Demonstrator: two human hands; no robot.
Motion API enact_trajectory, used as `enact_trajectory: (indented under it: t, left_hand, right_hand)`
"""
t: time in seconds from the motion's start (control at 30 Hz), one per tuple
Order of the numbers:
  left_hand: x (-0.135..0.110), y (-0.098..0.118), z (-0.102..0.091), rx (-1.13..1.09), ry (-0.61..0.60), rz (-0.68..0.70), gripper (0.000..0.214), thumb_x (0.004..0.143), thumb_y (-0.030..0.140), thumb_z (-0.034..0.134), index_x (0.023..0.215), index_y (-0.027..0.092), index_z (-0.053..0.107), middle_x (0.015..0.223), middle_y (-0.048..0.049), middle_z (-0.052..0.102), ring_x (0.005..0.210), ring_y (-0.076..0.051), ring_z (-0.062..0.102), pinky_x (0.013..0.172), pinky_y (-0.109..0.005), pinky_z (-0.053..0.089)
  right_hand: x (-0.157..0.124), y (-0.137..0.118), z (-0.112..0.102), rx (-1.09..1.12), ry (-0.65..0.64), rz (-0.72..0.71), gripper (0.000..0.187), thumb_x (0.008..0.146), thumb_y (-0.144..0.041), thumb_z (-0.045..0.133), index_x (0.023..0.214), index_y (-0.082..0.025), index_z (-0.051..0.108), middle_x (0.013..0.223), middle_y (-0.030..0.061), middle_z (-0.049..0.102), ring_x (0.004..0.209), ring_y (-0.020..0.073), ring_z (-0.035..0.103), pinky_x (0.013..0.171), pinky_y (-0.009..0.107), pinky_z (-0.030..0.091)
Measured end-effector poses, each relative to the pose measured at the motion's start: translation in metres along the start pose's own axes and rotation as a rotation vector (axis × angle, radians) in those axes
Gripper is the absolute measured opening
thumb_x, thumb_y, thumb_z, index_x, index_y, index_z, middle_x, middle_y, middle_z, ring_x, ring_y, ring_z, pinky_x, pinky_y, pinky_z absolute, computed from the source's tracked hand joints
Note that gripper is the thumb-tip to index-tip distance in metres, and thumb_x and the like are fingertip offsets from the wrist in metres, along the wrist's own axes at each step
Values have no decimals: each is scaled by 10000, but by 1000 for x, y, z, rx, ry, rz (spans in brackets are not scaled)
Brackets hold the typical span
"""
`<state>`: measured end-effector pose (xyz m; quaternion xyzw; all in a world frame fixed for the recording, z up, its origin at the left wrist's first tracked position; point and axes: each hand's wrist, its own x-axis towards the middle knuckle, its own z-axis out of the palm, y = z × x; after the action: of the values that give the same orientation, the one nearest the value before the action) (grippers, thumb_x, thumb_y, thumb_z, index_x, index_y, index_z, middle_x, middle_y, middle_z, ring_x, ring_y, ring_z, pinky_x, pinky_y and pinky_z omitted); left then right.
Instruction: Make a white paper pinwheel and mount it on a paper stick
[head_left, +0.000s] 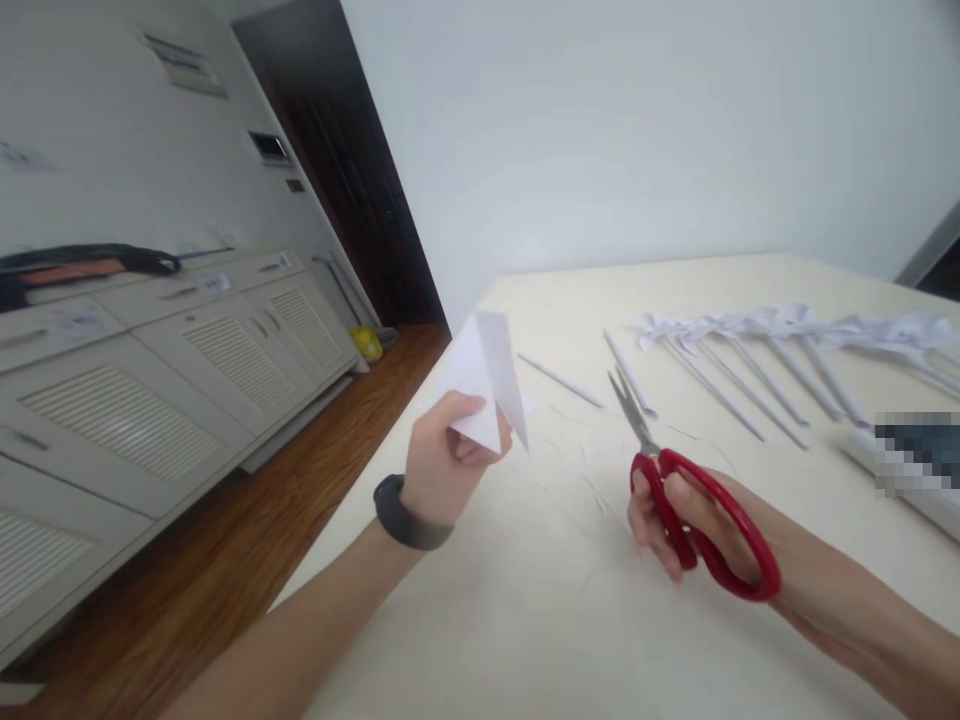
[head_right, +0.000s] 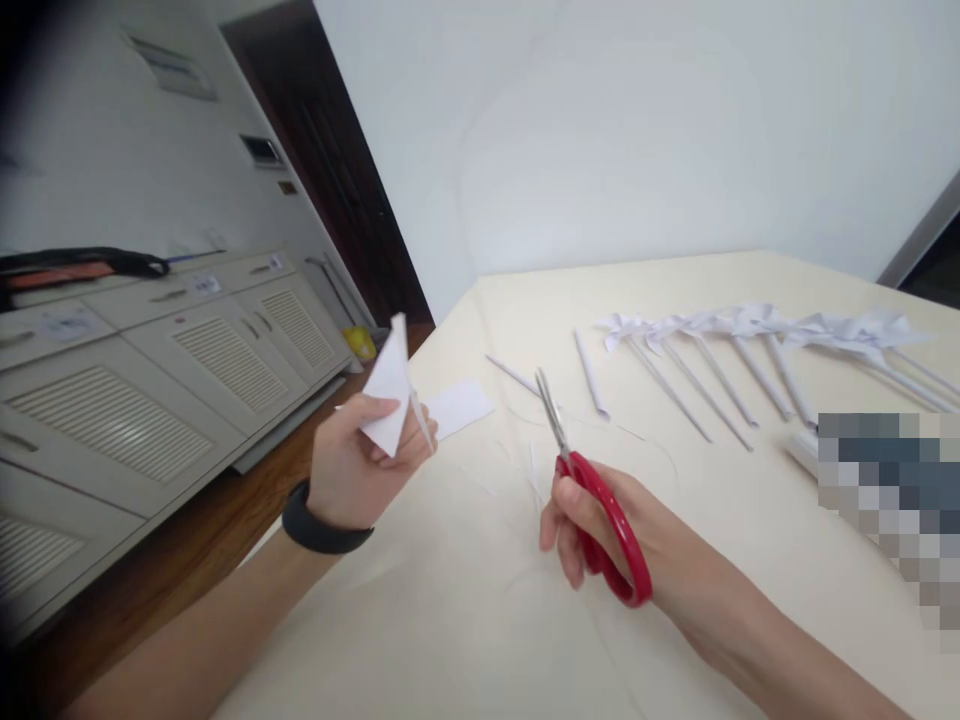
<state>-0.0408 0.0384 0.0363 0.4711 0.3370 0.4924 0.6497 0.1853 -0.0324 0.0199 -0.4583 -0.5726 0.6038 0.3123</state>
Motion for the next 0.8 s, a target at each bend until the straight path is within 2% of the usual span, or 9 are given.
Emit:
enact_trajectory:
  t: [0.07,0.13,0.2,0.3,0.37,0.5,0.6,0.7,0.8]
  left_hand:
    - [-1,-14,-1,42,-64,-127,200,662,222,486,480,157,434,403,51,370,373,-60,331,413,-208,295]
    - [-5,-25,1,77,-112,-206,48,621,179,567,606,137,552,496,18,518,447,-96,454,442,-215,345]
    - [-9,-29,4,142,-185,-266,169,592,151,614,760,140,604,629,-7,609,561,-142,538,500,-234,401]
    - [-11,-29,10,272,-341,-294,287,598,159,616,886,155,612,769,-29,647,692,-181,572,600,-275,442]
    - [-11,-28,13,293,-396,-273,309,609,165,614,918,147,609,802,-43,646,709,-182,574,625,-281,444]
    - [-10,-28,17,282,-325,-249,280,684,235,590,951,155,589,788,-44,619,658,-162,561,592,-271,441]
    - [-9,-27,19,333,-333,-256,162,721,298,585,809,162,588,654,-2,545,563,-118,495,521,-228,394]
    - [-10,-26,23,413,-414,-242,228,713,334,604,617,156,500,510,57,378,445,-64,320,426,-200,254]
    - [-11,-30,25,446,-381,-196,250,737,348,571,617,157,463,517,59,347,453,-63,269,426,-215,206]
  right_hand:
    - [2,-5,-6,11,120,-33,326,853,-489,392,786,-203,533,662,11,529,594,141,446,609,292,379]
    - [3,-9,-8,44,187,-58,306,835,-494,428,822,-204,525,729,19,523,611,136,449,603,286,388]
    - [3,-12,-8,72,192,-77,298,821,-494,455,798,-200,505,748,14,505,615,126,449,578,265,386]
    - [4,-13,-6,80,134,-48,238,800,-434,524,786,-201,479,709,-15,478,601,111,449,556,243,368]
    - [6,-11,-3,75,134,3,226,744,-372,610,804,-205,470,683,-30,471,586,108,453,535,237,352]
    - [10,-4,2,86,268,-7,277,676,-323,667,801,-207,448,656,-46,443,554,100,438,485,223,311]
    - [11,-1,3,109,346,-55,240,719,-325,625,825,-215,440,667,-40,444,575,106,437,477,216,305]
    - [11,0,2,153,422,-49,243,731,-329,615,845,-222,430,691,-32,459,593,118,442,488,218,330]
    - [12,1,3,188,476,-74,251,734,-348,620,859,-226,439,722,-31,465,611,118,441,499,218,343]
